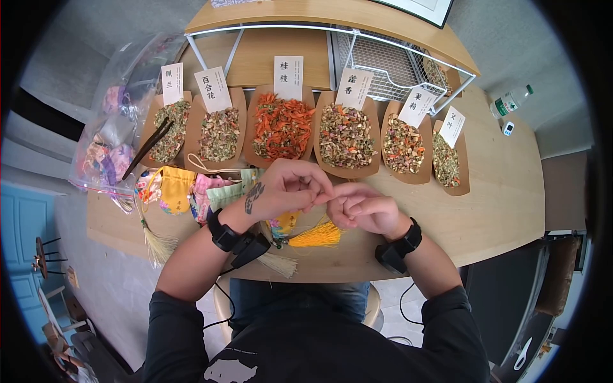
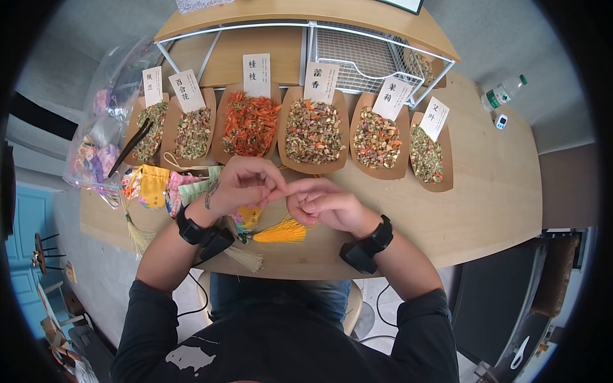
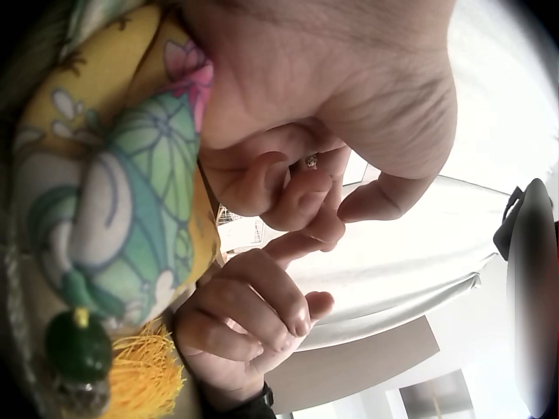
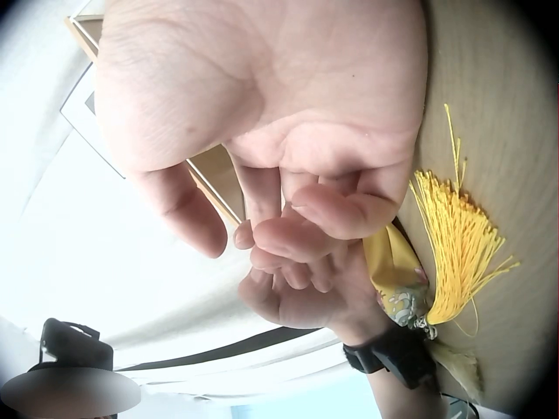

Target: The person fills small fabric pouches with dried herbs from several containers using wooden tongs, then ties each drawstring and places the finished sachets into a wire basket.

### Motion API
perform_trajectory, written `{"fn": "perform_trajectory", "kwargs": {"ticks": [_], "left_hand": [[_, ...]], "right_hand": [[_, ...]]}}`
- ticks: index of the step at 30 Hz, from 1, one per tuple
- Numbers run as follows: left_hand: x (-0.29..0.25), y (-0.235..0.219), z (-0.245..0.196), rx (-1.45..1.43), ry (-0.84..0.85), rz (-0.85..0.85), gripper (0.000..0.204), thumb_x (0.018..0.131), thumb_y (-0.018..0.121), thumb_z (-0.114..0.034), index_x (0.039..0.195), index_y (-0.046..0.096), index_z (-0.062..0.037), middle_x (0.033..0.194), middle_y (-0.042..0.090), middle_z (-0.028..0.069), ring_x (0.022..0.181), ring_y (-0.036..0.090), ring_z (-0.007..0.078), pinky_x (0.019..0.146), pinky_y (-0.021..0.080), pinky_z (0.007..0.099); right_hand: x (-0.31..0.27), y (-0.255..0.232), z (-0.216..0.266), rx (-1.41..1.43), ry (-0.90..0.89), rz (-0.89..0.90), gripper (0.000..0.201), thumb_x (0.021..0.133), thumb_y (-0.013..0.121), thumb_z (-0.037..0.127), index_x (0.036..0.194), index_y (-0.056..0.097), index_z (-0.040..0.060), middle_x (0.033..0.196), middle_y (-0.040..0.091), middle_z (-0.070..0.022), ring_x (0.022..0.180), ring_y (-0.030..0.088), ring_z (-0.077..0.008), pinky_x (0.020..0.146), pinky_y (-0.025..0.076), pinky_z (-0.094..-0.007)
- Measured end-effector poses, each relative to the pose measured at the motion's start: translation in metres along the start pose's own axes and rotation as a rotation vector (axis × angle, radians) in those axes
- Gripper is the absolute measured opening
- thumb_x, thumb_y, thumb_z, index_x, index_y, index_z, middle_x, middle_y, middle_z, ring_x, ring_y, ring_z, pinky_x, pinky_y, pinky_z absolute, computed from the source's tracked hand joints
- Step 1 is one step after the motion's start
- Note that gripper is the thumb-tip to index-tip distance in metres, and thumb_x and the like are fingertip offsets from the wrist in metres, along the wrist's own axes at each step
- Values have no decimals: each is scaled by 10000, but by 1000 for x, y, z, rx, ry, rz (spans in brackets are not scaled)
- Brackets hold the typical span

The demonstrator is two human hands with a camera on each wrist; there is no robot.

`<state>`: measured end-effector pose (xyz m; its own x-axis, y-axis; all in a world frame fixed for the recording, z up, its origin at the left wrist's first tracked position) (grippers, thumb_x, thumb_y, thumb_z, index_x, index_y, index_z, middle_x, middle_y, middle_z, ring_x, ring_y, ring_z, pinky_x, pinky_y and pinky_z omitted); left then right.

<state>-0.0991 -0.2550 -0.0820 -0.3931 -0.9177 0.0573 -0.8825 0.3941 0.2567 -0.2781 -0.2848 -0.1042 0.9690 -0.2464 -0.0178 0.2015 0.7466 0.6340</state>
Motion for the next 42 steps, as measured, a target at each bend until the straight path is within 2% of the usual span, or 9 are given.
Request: {"fn": "perform_trajectory", "kwargs": {"ticks": [9,12,24,33,36,42], "left_hand": [[0,0,-1,18,6,-1,289,856,577,46,1082,755,19,755,650,9,600,609,55,528,429,189],[-1,-1,-2,-1,-36,17,271,873,612,13,1085,775,-24,797,674,3,675,633,51,620,472,197],[-1,-2,-3,-29,-11,4,290,881,588,22,1094,778,-29,775,679,15,640,620,49,539,444,204],[-2,0,0,-47,-1,32,241,910,636,-9,1107,774,-24,782,666,-11,693,628,39,628,474,197],[-2,0,1,-32,-25,45,243,913,662,12,1138,752,31,790,640,4,679,611,63,628,479,213],[0,4,1,-83,-59,46,226,934,677,8,1147,748,35,813,667,21,698,631,75,637,508,230]], "right_hand": [[1,3,2,-19,2,7,643,941,619,262,1495,565,-60,809,534,-37,692,447,-123,653,342,-258],[1,2,0,-22,2,9,644,939,625,259,1497,565,-58,808,532,-36,692,446,-121,653,342,-257],[2,1,-1,1,3,9,649,940,636,258,1497,545,-63,796,495,-11,671,417,-100,625,317,-248],[-5,-7,-7,49,42,-25,644,940,651,259,1496,542,-48,784,446,18,657,359,-92,605,265,-263],[-8,-10,-11,66,24,-33,618,944,654,245,1489,554,-27,786,439,22,667,356,-93,609,261,-263],[-12,-11,-11,138,59,-43,575,947,661,200,1474,571,-11,788,435,28,677,359,-90,609,265,-262]]}}
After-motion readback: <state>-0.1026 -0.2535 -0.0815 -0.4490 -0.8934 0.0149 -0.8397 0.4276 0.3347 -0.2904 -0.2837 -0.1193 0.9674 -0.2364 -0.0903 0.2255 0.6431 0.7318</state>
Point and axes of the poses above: each hand's wrist, its own x-axis towards the middle knuckle, its own y-axis out of the palm, z = x × y, the point moved 5 cm from there along x, towards the middle knuckle
